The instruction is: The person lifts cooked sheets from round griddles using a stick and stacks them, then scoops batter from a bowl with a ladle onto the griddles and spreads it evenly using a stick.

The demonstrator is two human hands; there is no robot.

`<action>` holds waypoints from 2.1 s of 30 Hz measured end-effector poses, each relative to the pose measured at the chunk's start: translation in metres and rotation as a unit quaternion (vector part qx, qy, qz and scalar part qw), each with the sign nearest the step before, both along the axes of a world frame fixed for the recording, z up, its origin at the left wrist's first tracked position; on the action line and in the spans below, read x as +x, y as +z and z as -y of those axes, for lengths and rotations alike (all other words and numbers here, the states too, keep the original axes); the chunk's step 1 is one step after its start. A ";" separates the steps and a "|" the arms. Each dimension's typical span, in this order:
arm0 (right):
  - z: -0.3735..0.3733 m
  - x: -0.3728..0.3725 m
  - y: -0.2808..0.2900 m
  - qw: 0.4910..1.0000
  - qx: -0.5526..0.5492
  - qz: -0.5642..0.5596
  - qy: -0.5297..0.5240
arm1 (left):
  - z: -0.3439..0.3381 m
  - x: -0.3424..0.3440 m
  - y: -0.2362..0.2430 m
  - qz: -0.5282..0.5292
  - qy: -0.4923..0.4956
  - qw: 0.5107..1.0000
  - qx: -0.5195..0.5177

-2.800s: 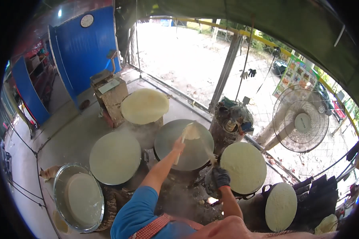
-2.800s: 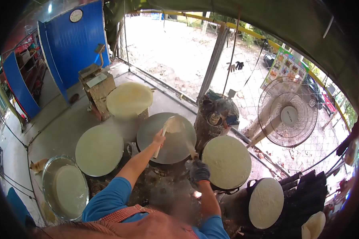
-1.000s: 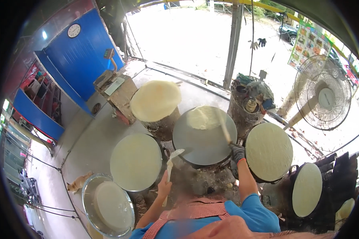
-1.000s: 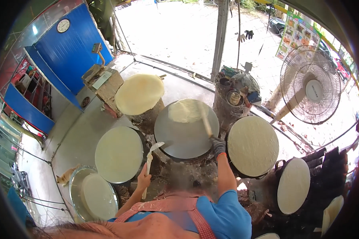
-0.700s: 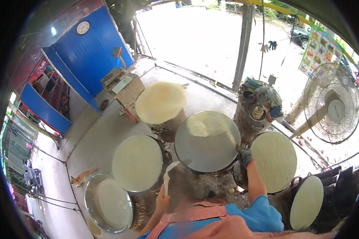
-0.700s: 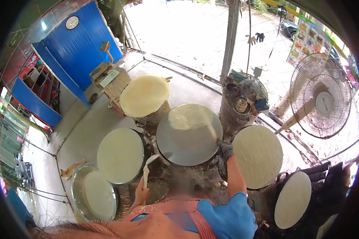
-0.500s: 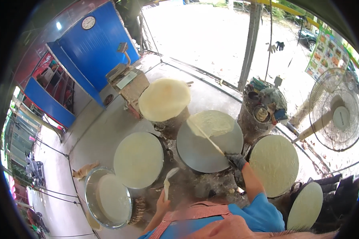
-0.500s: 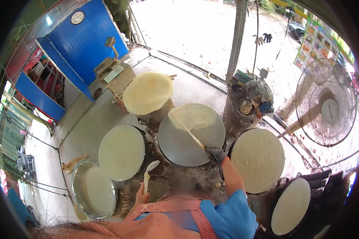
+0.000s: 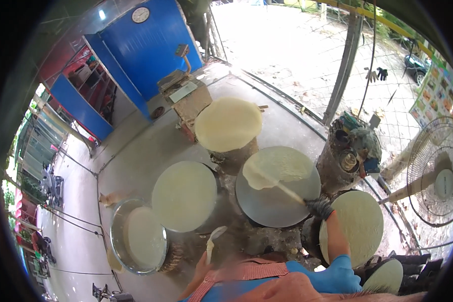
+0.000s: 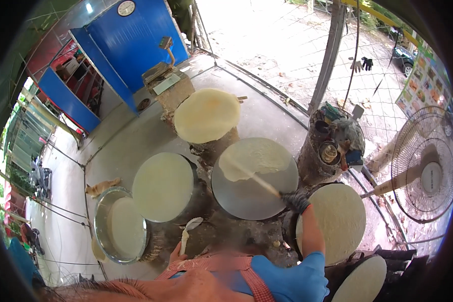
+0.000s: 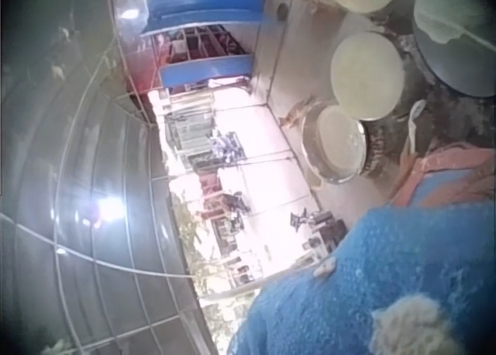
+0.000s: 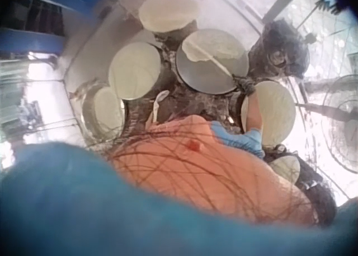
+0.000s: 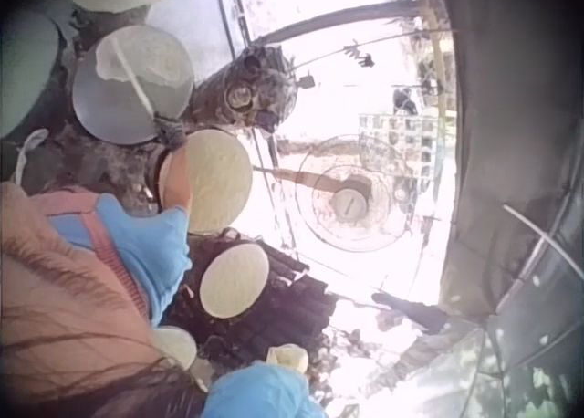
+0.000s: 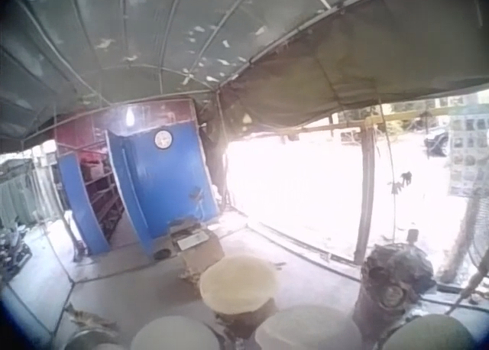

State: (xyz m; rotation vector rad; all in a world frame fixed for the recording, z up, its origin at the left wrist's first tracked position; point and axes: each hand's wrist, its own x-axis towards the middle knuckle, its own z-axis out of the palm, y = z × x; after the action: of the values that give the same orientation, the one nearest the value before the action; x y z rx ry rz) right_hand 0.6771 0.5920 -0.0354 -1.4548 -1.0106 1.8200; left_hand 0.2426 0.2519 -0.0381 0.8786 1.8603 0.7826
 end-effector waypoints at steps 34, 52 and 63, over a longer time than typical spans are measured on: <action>-0.060 -0.053 0.046 0.974 0.031 0.110 0.197 | 0.086 -0.020 0.002 -0.026 0.059 0.998 -0.015; 0.273 -0.239 -0.113 0.794 0.297 0.512 -0.141 | 0.077 -0.138 0.080 0.305 -0.029 0.948 -0.083; 0.264 -0.234 -0.093 0.731 0.277 0.608 -0.137 | 0.129 -0.159 0.089 0.760 0.029 0.645 -0.081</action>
State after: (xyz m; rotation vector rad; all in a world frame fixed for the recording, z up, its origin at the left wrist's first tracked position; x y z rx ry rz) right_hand 0.4435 0.3277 -0.1287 -2.1618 -1.5745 0.0600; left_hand 0.0833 0.1231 0.0505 -0.1457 0.3692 0.8882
